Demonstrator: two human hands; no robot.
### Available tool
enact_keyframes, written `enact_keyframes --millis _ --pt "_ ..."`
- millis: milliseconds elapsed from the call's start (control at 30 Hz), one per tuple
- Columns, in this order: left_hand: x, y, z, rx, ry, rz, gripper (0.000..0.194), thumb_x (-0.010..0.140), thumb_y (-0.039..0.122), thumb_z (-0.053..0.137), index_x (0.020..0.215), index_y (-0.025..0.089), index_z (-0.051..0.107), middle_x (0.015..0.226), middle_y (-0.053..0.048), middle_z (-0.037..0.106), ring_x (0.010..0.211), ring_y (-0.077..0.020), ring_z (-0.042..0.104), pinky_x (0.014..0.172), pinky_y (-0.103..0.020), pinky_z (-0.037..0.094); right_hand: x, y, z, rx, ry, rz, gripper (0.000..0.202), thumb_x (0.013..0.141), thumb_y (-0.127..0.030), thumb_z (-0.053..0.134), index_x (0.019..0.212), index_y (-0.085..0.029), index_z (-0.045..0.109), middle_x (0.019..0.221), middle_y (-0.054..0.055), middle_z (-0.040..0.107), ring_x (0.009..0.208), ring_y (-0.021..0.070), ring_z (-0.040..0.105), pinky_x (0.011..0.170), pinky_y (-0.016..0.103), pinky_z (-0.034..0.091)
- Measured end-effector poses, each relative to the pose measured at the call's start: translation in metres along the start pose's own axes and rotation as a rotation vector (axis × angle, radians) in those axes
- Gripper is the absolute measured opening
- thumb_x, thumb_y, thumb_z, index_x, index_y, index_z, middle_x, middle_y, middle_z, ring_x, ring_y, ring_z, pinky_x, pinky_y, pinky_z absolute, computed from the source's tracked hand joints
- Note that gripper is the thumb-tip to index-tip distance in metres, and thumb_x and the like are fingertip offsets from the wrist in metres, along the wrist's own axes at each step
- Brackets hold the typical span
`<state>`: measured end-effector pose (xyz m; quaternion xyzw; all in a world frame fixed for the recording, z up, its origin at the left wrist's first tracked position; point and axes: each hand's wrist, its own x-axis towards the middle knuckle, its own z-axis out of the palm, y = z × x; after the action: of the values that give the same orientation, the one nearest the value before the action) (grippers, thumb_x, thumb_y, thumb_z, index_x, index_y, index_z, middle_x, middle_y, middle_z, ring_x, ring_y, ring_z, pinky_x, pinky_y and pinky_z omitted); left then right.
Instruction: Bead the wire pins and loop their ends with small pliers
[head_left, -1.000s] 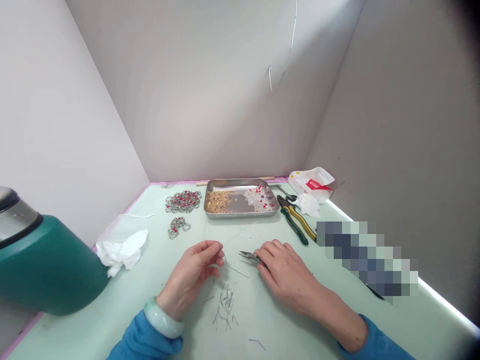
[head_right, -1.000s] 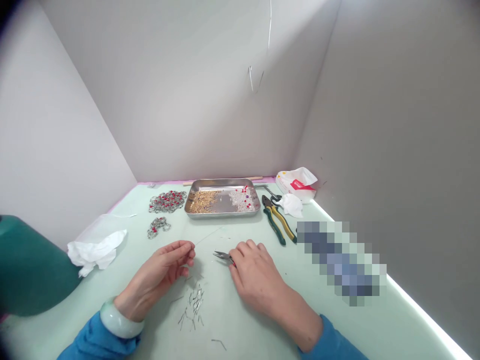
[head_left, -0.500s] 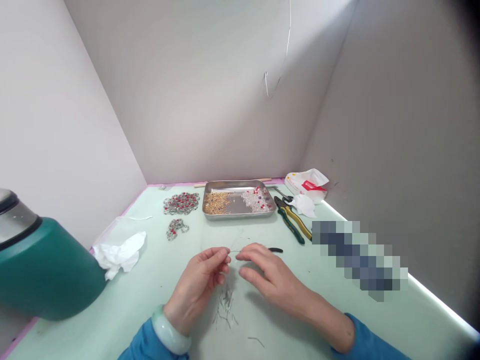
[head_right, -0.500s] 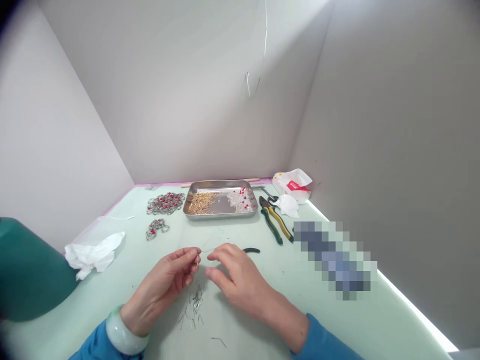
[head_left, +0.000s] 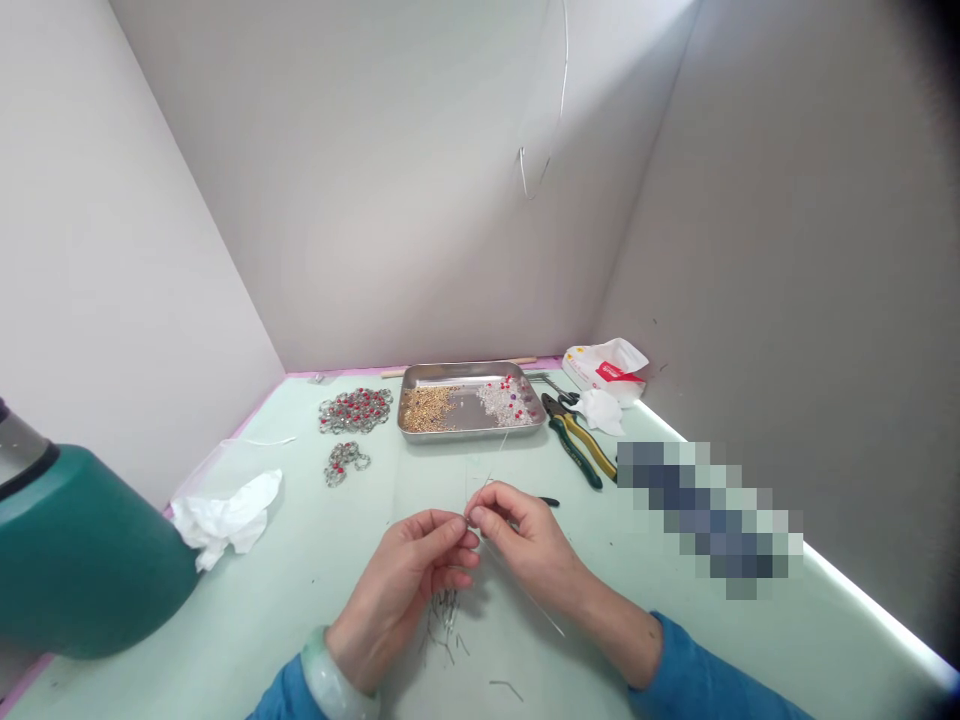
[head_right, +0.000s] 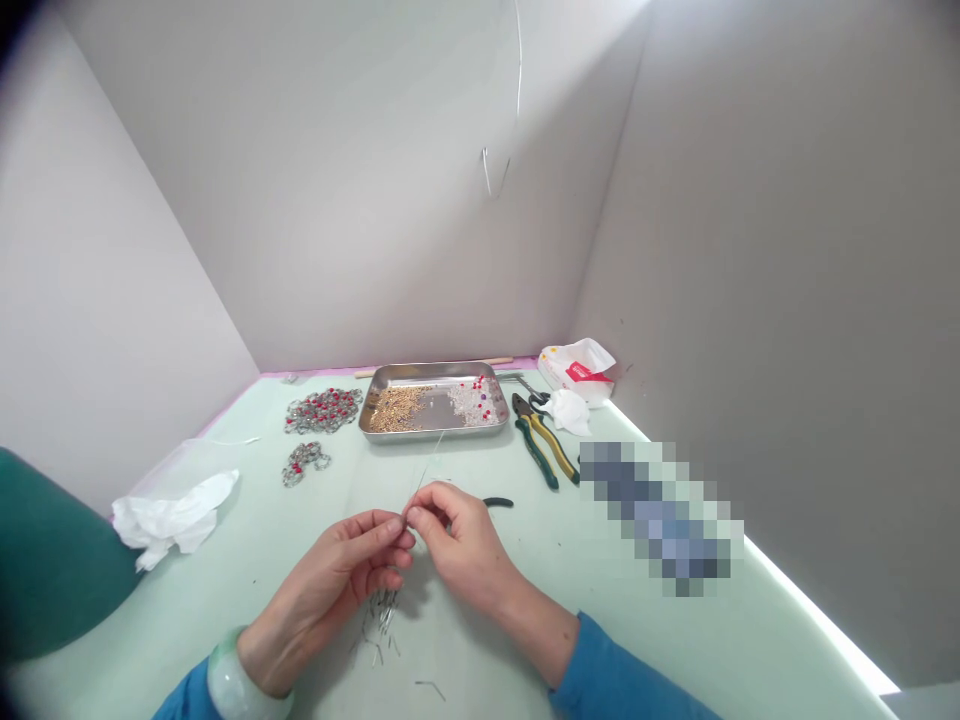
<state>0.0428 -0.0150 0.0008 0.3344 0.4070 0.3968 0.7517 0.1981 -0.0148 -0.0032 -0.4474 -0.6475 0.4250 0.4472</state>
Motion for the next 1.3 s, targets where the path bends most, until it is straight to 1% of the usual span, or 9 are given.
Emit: enact_keyframes --millis 100,233,367,500,633,767,933,1100,1300 --pt "0.0 0.001 0.001 -0.062 -0.047 -0.045 0.013 0.081 0.021 0.061 0.081 0.009 0.065 0.074 -0.008 0.065 0.06 -0.0105 0.06 0.054 -0.02 0.052 -0.001 0.003 -0.003 0.06 -0.019 -0.03 0.013 0.086 -0.021 0.046 0.08 -0.018 0.057 0.076 -0.001 0.055 0.072 0.0123 0.049 0.068 0.024 0.039" --pt "-0.001 0.002 -0.001 -0.094 -0.098 -0.108 0.008 0.078 0.015 0.062 0.08 0.008 0.066 0.075 -0.007 0.065 0.058 -0.0085 0.059 0.054 -0.018 0.052 -0.001 0.008 -0.004 0.118 -0.053 -0.069 0.013 0.086 -0.019 0.046 0.08 -0.019 0.058 0.081 0.0 0.055 0.078 0.0128 0.05 0.073 0.025 0.039" --pt "-0.001 0.002 -0.004 -0.078 -0.127 -0.116 0.006 0.076 0.012 0.064 0.08 0.008 0.066 0.076 -0.007 0.065 0.058 -0.0088 0.06 0.055 -0.019 0.052 -0.001 0.01 -0.006 0.141 -0.07 -0.108 0.013 0.087 -0.019 0.047 0.08 -0.019 0.058 0.082 0.001 0.054 0.078 0.0128 0.05 0.073 0.026 0.039" --pt "0.0 0.002 -0.005 -0.072 -0.167 -0.112 0.009 0.079 0.017 0.061 0.08 0.009 0.065 0.077 -0.009 0.066 0.059 -0.0109 0.061 0.053 -0.021 0.053 0.0 0.008 -0.009 0.17 -0.107 -0.177 0.011 0.087 -0.019 0.049 0.082 -0.019 0.059 0.084 0.002 0.055 0.08 0.0135 0.051 0.076 0.027 0.04" --pt "-0.001 0.002 -0.006 -0.04 -0.196 -0.123 0.013 0.08 0.021 0.061 0.079 0.009 0.064 0.073 -0.008 0.065 0.055 -0.0098 0.059 0.05 -0.021 0.051 0.001 0.007 -0.009 0.196 -0.128 -0.23 0.011 0.086 -0.019 0.051 0.08 -0.019 0.06 0.086 0.003 0.055 0.087 0.0153 0.052 0.082 0.03 0.04" --pt "-0.001 0.001 -0.006 0.036 -0.181 -0.076 0.012 0.078 0.022 0.063 0.079 0.01 0.063 0.072 -0.007 0.064 0.055 -0.0093 0.059 0.051 -0.021 0.05 0.0 0.006 -0.011 0.198 -0.142 -0.191 0.007 0.084 -0.019 0.053 0.081 -0.018 0.059 0.088 0.003 0.054 0.084 0.015 0.052 0.078 0.029 0.041" --pt "-0.003 0.001 -0.002 0.135 -0.175 -0.076 0.014 0.078 0.024 0.063 0.075 0.01 0.061 0.069 -0.006 0.063 0.052 -0.0092 0.057 0.049 -0.02 0.048 -0.002 0.0 -0.018 0.145 -0.181 -0.104 0.007 0.083 -0.019 0.054 0.078 -0.017 0.058 0.078 0.002 0.055 0.075 0.0139 0.05 0.071 0.029 0.041" --pt "-0.007 0.001 0.0 0.161 -0.228 -0.095 0.009 0.073 0.016 0.066 0.08 0.011 0.062 0.071 -0.005 0.062 0.054 -0.0091 0.056 0.051 -0.021 0.048 -0.001 0.001 -0.019 0.331 -0.188 0.003 0.004 0.082 -0.02 0.054 0.084 -0.017 0.055 0.075 0.001 0.055 0.064 0.0114 0.049 0.062 0.027 0.041" --pt "-0.006 0.004 0.001 0.183 -0.258 -0.07 0.011 0.074 0.017 0.065 0.082 0.012 0.061 0.075 -0.006 0.062 0.059 -0.0112 0.057 0.052 -0.023 0.048 0.001 0.005 -0.022 0.377 -0.229 -0.012 0.006 0.081 -0.02 0.055 0.084 -0.016 0.057 0.077 0.002 0.057 0.065 0.0115 0.051 0.063 0.027 0.042"
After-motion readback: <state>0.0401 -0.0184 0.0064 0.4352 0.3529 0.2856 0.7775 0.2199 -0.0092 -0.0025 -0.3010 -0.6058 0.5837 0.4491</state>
